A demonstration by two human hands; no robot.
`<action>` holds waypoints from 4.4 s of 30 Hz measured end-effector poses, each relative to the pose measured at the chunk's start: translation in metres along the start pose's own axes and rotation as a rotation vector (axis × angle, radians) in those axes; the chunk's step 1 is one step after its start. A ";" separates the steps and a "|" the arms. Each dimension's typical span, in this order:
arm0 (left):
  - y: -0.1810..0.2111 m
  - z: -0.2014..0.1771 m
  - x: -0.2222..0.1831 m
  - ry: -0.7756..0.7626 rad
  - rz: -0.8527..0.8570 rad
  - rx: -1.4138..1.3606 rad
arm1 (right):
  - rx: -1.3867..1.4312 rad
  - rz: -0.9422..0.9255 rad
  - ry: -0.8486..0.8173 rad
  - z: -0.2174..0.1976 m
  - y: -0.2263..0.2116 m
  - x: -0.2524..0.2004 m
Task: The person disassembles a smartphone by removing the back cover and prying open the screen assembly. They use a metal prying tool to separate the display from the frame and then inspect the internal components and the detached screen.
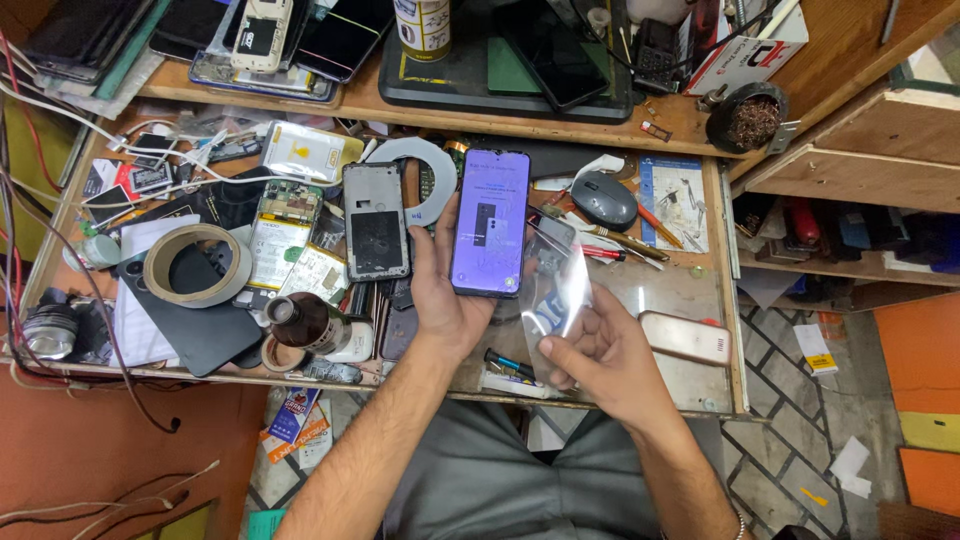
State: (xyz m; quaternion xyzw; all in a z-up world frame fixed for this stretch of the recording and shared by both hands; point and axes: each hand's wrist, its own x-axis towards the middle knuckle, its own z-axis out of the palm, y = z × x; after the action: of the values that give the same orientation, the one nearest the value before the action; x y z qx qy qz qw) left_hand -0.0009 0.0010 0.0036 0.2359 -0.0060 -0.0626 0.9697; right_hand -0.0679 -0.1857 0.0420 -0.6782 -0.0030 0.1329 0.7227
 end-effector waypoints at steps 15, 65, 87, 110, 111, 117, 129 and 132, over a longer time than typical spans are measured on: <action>-0.003 -0.005 -0.002 -0.058 0.026 0.055 | -0.060 -0.038 -0.085 -0.031 -0.010 0.017; -0.009 -0.002 -0.007 -0.199 0.008 0.218 | 0.241 -0.043 0.005 -0.017 0.027 0.064; -0.009 -0.002 -0.005 -0.190 0.024 0.295 | 0.346 -0.039 0.074 -0.010 0.024 0.058; 0.001 0.008 -0.012 -0.336 -0.334 0.045 | -0.419 -0.683 0.356 -0.007 -0.024 0.063; 0.001 0.008 -0.013 -0.327 -0.345 0.050 | -0.436 -0.696 0.341 -0.005 -0.025 0.062; -0.005 -0.003 -0.015 -0.391 -0.372 0.139 | -0.542 -0.697 0.315 0.005 -0.052 0.058; -0.014 -0.023 -0.013 -0.396 -0.342 0.336 | -0.635 -0.798 0.333 0.014 -0.064 0.053; -0.014 -0.023 -0.013 -0.404 -0.364 0.350 | -0.638 -0.819 0.266 0.009 -0.064 0.055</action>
State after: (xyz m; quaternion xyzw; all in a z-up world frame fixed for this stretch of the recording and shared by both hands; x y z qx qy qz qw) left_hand -0.0146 0.0009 -0.0231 0.3788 -0.1668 -0.2788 0.8665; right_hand -0.0049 -0.1689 0.0957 -0.8184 -0.2160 -0.2549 0.4676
